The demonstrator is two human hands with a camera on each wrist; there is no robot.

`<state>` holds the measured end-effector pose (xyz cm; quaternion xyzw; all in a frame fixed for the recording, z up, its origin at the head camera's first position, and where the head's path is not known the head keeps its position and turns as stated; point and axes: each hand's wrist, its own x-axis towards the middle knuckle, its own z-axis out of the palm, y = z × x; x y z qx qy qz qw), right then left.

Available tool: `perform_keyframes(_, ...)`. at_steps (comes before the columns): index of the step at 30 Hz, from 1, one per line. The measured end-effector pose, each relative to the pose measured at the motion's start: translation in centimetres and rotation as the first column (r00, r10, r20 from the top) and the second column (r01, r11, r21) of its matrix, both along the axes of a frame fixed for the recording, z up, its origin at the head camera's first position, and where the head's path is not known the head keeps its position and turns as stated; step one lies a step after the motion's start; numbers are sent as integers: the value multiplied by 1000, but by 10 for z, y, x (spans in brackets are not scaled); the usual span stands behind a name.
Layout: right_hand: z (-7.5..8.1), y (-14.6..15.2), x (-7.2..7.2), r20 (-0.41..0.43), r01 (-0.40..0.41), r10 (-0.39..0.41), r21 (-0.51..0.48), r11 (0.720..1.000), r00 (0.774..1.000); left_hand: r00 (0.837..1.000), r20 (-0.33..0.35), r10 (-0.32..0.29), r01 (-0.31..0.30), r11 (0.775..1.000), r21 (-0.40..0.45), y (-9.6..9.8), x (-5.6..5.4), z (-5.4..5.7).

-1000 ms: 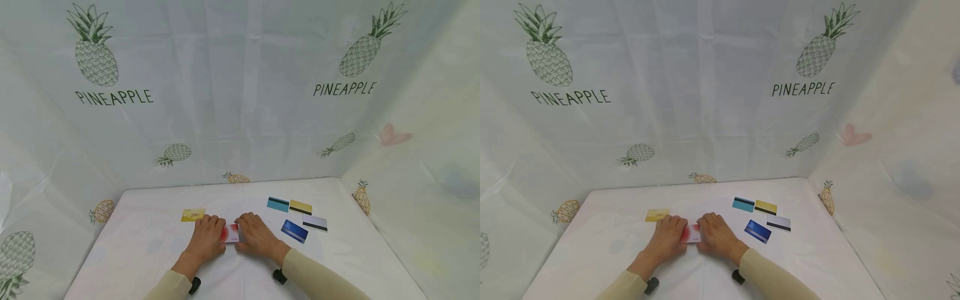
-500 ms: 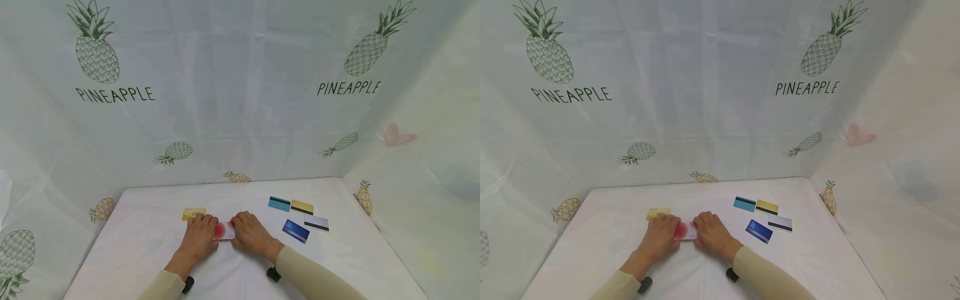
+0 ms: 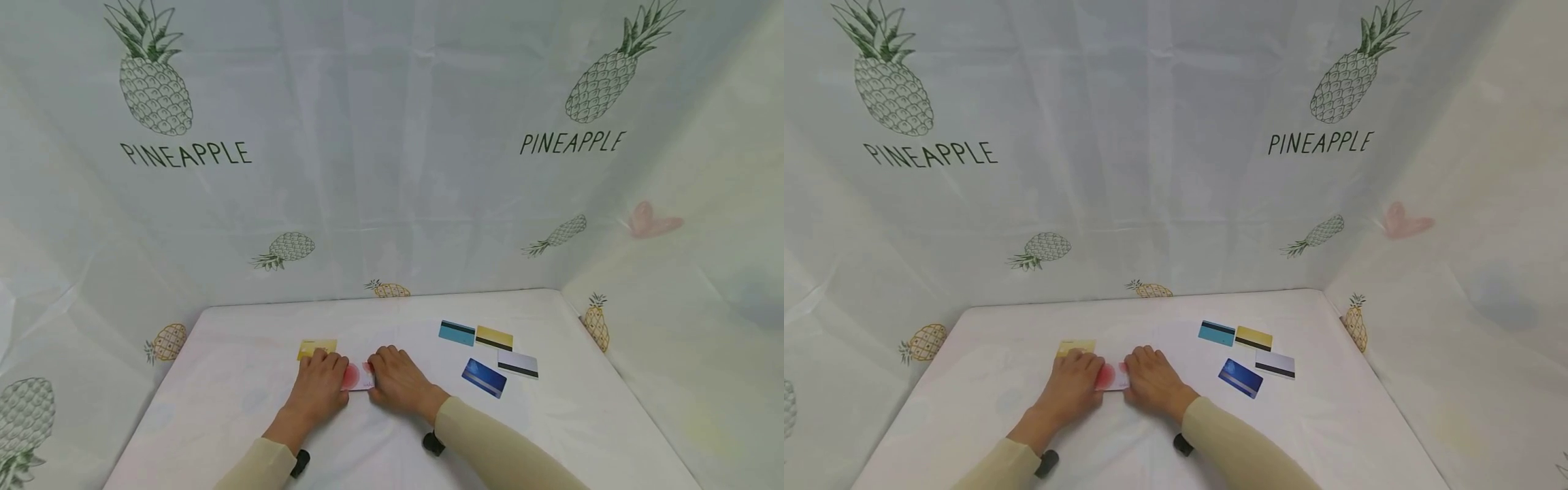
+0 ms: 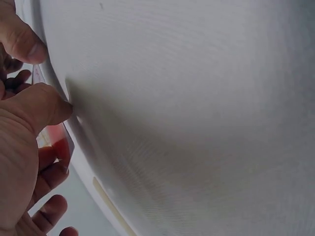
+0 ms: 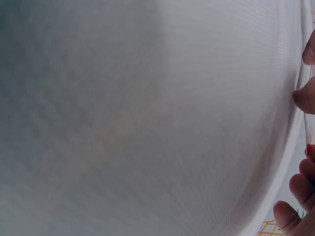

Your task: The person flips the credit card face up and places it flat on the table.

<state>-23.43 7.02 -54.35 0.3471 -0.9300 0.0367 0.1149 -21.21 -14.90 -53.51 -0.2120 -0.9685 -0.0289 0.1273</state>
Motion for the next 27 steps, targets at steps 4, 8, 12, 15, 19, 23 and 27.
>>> perform_keyframes(4,2,-1,0,18,1,-1,3,1000,1000,1000,-18,-11,11,1000,13,-2,-1,-2)
perform_keyframes(8,2,-1,-1,42,3,-4,16,1000,999,1000,-3,-8,8,1000,13,-2,-2,-4)
perform_keyframes(12,2,-1,0,71,11,-16,59,998,997,998,63,18,-18,1000,2,-1,-1,-4)
perform_keyframes(15,2,0,2,86,17,-24,79,997,996,996,91,26,-27,1000,3,2,5,-3)
perform_keyframes(19,-1,2,8,75,-7,1,85,996,997,996,84,-24,21,999,35,8,21,-2)
perform_keyframes(23,-2,6,18,79,-41,32,112,993,996,992,92,-92,89,995,44,14,37,-6)
perform_keyframes(27,-2,8,25,133,-43,21,168,985,991,984,126,-123,122,992,17,19,47,-6)
